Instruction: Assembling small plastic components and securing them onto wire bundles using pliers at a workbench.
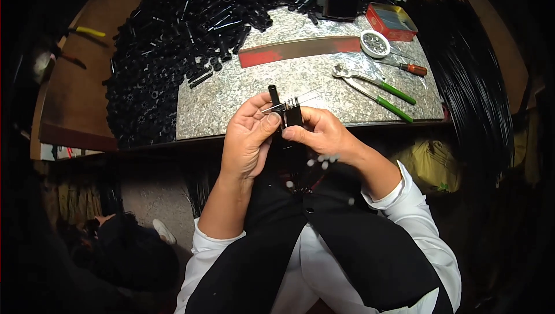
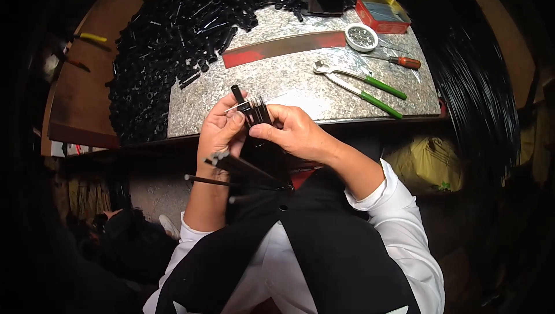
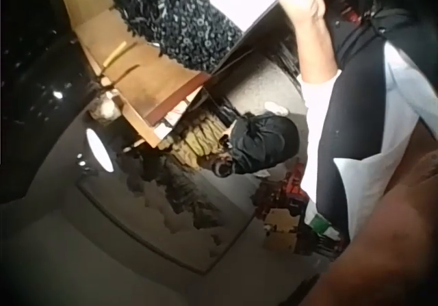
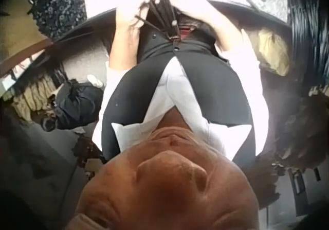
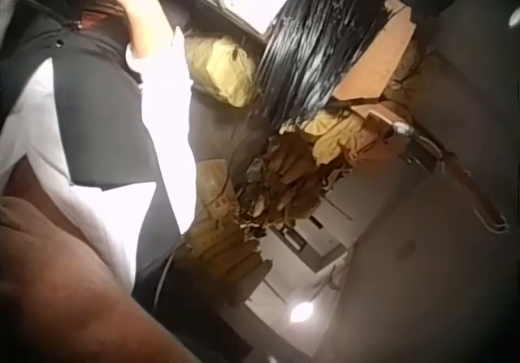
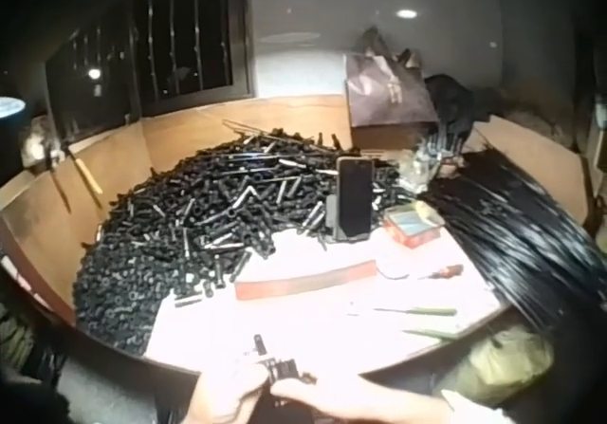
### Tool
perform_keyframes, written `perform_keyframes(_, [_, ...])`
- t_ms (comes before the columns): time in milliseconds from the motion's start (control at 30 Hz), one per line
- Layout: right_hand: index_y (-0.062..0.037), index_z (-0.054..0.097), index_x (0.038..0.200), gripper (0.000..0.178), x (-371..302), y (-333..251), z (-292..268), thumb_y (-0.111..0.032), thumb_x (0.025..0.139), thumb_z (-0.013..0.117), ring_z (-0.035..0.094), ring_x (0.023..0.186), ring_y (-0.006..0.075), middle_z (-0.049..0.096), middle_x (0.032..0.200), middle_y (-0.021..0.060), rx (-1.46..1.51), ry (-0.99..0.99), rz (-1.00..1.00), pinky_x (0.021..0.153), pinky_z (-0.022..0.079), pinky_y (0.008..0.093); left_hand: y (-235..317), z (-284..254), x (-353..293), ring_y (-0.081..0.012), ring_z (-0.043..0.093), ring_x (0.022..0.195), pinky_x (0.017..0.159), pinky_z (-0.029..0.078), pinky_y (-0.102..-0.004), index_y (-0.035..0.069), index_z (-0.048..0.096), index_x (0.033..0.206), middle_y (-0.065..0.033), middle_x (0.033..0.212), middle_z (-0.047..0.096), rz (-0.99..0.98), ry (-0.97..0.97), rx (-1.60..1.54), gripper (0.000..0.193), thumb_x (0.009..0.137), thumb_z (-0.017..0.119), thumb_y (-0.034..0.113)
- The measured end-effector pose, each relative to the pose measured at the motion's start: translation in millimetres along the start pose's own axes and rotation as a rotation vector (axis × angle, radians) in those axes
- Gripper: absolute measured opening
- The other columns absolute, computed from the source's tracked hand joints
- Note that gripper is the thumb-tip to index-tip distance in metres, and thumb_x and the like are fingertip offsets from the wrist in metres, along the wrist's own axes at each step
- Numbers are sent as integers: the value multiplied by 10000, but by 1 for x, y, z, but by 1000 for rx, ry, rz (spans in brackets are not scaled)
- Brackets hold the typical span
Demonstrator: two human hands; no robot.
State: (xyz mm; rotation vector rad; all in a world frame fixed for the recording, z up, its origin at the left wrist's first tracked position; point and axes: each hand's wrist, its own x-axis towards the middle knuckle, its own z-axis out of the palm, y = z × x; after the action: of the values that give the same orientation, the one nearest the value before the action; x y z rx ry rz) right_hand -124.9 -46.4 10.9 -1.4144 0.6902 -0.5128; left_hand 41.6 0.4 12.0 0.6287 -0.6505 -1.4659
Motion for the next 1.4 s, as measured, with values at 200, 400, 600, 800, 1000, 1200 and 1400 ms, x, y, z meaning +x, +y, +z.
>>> perform_keyframes(200, [-41,554,757,239,5,17,7,-220,858,675,400,621,28,469,665,-61,115,51,-140,538,348,211,-10,0,-8,-141,610,902,831,477,-253,-58,576,1118,-105,1009,642,27,40,45,262,893,605,72])
perform_keyframes(400, [-61,510,706,304,9,20,1,-261,856,683,384,604,24,456,639,-59,146,-11,-106,513,333,215,-21,-1,-9,-164,568,1002,935,411,-308,-70,578,1137,-116,1073,630,80,43,91,344,945,541,213])
perform_keyframes(600, [-79,489,685,336,8,13,-6,-295,857,681,422,522,34,471,604,-46,159,-84,5,457,335,207,-27,-2,-8,-198,538,1092,1004,364,-344,-68,573,1149,-147,1144,602,103,25,22,347,975,470,215])
perform_keyframes(800, [-74,507,704,333,12,15,-8,-316,857,677,454,468,49,487,599,-29,183,-134,11,421,346,200,-29,8,-8,-257,505,1157,1031,361,-386,-65,541,1174,-190,1235,538,123,76,138,418,994,401,285])
perform_keyframes(1000, [-60,549,747,302,9,8,-4,-312,864,666,445,483,45,503,620,-32,195,-108,12,423,348,196,-26,29,-12,-233,514,1151,1039,350,-365,-110,483,1231,-192,1293,503,124,129,180,459,1005,367,272])
perform_keyframes(1200, [-58,570,784,297,12,8,0,-328,898,618,449,491,43,500,631,-38,134,-101,25,430,361,201,-23,18,-9,-240,515,1159,1031,358,-361,-109,506,1205,-205,1246,537,145,141,104,405,1005,366,214])
perform_keyframes(1400, [-50,565,815,303,11,1,1,-330,931,565,447,497,40,496,629,-42,59,-134,-1,448,368,202,-23,12,-10,-249,515,1161,1041,350,-373,-88,531,1181,-211,1244,536,162,122,63,386,1005,362,211])
